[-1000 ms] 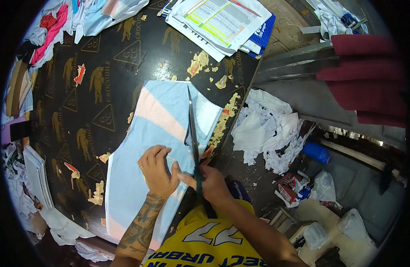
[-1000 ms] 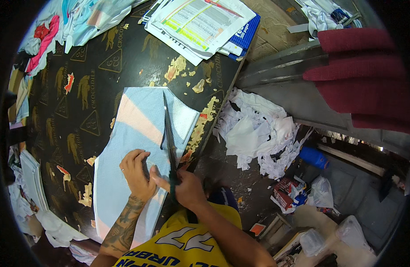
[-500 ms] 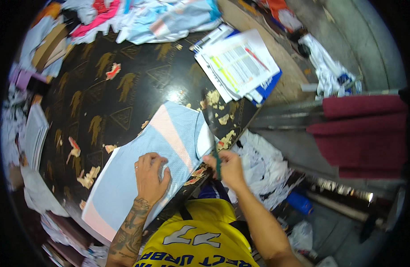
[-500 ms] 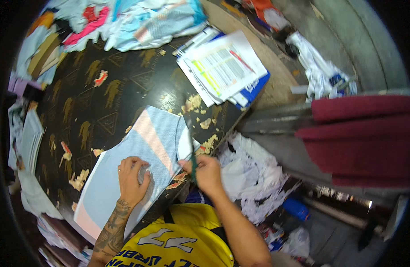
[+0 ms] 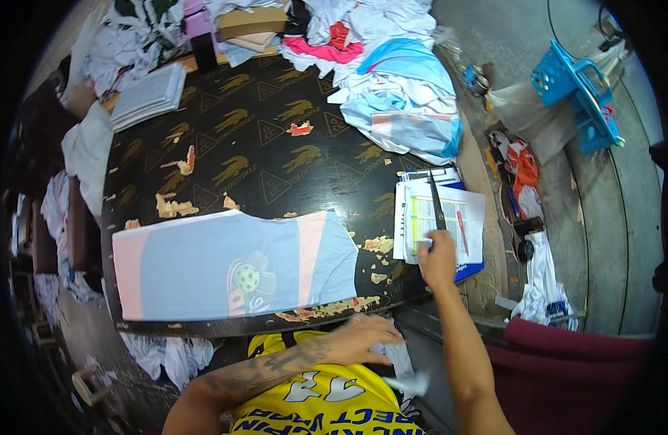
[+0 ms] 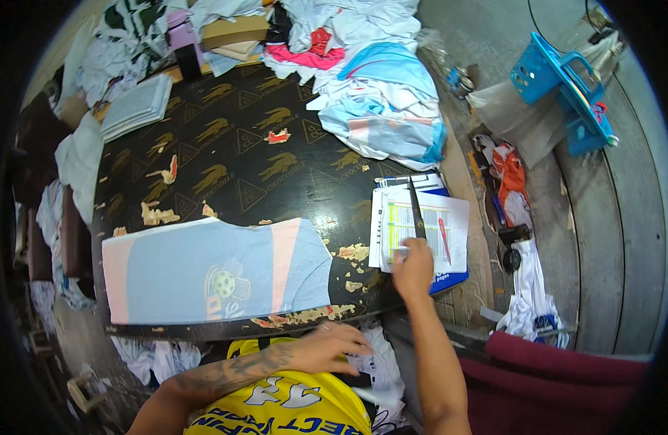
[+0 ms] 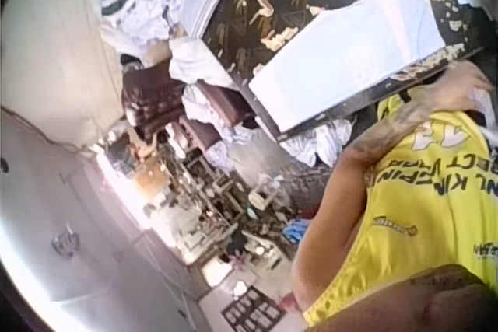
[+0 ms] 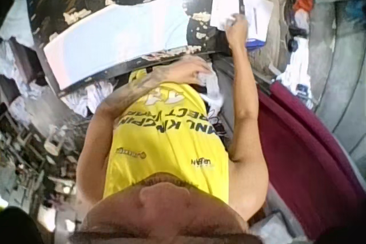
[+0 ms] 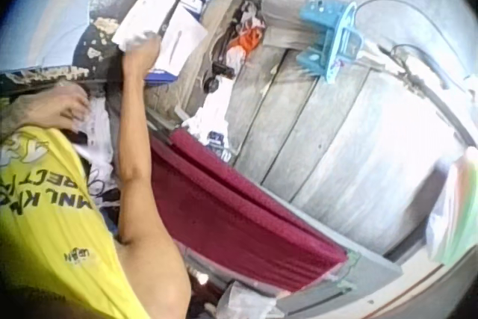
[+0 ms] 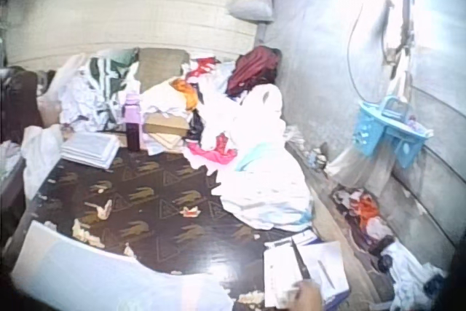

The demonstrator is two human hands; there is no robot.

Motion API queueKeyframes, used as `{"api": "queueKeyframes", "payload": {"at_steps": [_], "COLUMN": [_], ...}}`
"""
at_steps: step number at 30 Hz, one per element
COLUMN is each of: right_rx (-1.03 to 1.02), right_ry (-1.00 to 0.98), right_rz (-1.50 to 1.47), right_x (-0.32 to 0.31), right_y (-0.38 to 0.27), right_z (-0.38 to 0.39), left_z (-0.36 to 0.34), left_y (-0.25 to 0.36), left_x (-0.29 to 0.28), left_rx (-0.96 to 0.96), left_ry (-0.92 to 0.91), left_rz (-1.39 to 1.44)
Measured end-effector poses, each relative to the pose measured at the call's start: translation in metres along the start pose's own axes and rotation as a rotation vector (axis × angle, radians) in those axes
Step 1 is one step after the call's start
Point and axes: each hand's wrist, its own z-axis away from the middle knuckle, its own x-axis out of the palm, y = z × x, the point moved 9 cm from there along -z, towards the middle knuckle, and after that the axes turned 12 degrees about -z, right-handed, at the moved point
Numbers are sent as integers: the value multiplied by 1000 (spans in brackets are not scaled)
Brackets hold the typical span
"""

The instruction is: The person cuts a large piece of white fabric with a blue and red design using shears on a cluttered table. They repeatedly fold the fabric, cut along edges, and stack the cut pieces while occasionally consulting a paper document.

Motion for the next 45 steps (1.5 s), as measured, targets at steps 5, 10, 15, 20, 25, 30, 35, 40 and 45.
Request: {"api": "queueKeyframes", "payload": {"at_steps": [5,10,15,20,25,30,35,40,45], "right_rx": [-130,-134,-482,-930,-629,-594,-157,-85,-52], "right_ry": [-324,-685,-1088,-958,-799,-476,-165,-286,-316], "right_rz": [-450,-11,-708,-518,-529,-182,129,198,191], "right_x": [151,187,161,261,352,316,239,243,242], "right_y": [-111,-167,-390,-610,-591,-437,-262,-220,-225], "right_z": [-43,-50,-8,91,73,-13,-57,-45,-53], "left_z": [77,113,318,476,523,453,374,155,-67], "left_y": [-70,-54,11,-36,-79,-124,-159,-242,-343], "left_x": [-59,-85,-124,-167,-196,-267,-379,-465,-478], "left_rx": [-540,-592,-1083,-1349,-1574,-1338,-1123,-572,-359], "left_ry": [208,611,1615,2064,1927,914,911,830,587], "left_rz": [-688,-327,12,-102,-554,-837,-857,-596,-630]}}
